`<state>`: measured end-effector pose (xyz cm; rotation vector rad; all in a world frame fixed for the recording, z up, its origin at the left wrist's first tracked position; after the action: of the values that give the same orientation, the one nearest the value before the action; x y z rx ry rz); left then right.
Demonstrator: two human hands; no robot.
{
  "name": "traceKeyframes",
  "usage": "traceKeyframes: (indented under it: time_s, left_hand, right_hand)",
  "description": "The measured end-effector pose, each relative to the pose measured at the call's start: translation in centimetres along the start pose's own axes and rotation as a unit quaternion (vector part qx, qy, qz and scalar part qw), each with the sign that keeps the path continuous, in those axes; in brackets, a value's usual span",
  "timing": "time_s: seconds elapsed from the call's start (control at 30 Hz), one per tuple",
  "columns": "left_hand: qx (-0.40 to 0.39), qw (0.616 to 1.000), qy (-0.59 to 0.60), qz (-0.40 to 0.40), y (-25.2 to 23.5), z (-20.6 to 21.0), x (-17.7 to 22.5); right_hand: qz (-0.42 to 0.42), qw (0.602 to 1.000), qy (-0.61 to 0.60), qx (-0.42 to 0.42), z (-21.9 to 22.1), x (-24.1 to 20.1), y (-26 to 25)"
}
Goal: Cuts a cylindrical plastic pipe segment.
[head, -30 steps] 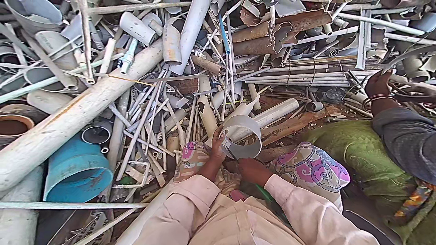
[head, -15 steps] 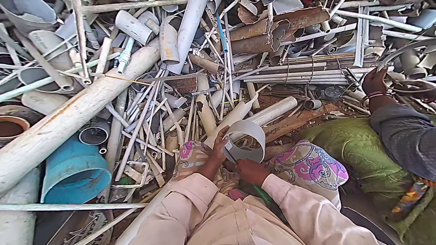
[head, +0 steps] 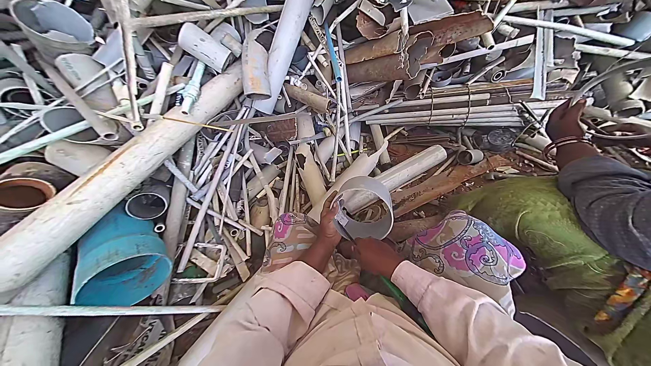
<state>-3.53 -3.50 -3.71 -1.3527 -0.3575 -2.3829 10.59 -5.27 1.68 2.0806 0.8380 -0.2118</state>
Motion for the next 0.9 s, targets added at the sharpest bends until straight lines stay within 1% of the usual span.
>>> traceKeyframes:
  time_s: [0.1,0.3,0.47,0.6,0.8,0.9]
  left_hand:
    - [0.010,1.000,0.006,0.003,-0.3,-0.1,0.2]
    - [0.021,1.000,0.006,0.005,-0.7,-0.3,0.9]
    - [-0.007,0.999,-0.035,0.009,-0.6,-0.1,0.7]
    - [-0.043,0.998,-0.046,0.026,-0.5,0.2,0.6]
    - [-0.079,0.994,-0.070,0.031,-0.6,-0.1,0.2]
    - [-0.067,0.994,-0.083,0.026,-0.5,0.0,-0.1]
  right_hand:
    - [-0.027,1.000,-0.012,0.010,-0.5,0.4,-0.4]
    - [-0.010,0.999,-0.047,0.014,-0.7,0.5,0.3]
    - [-0.007,0.996,-0.092,-0.009,-0.1,0.8,-0.1]
    - [-0.002,0.997,-0.071,-0.018,0.1,0.5,0.0]
    - [0.009,0.999,-0.041,-0.014,0.1,0.2,0.0]
    - [0.026,1.000,-0.017,-0.008,0.3,0.0,-0.2]
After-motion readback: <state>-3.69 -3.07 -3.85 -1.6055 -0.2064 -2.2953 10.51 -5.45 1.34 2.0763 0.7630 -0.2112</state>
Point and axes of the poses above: each hand's wrist, its own y-axis away from the middle knuckle, its own z-axis out of the palm, x = y × z, the point moved 4 cm from there along -y, towards the middle knuckle, and after that the axes turned 5 degrees about -x, right-handed, at the moved point
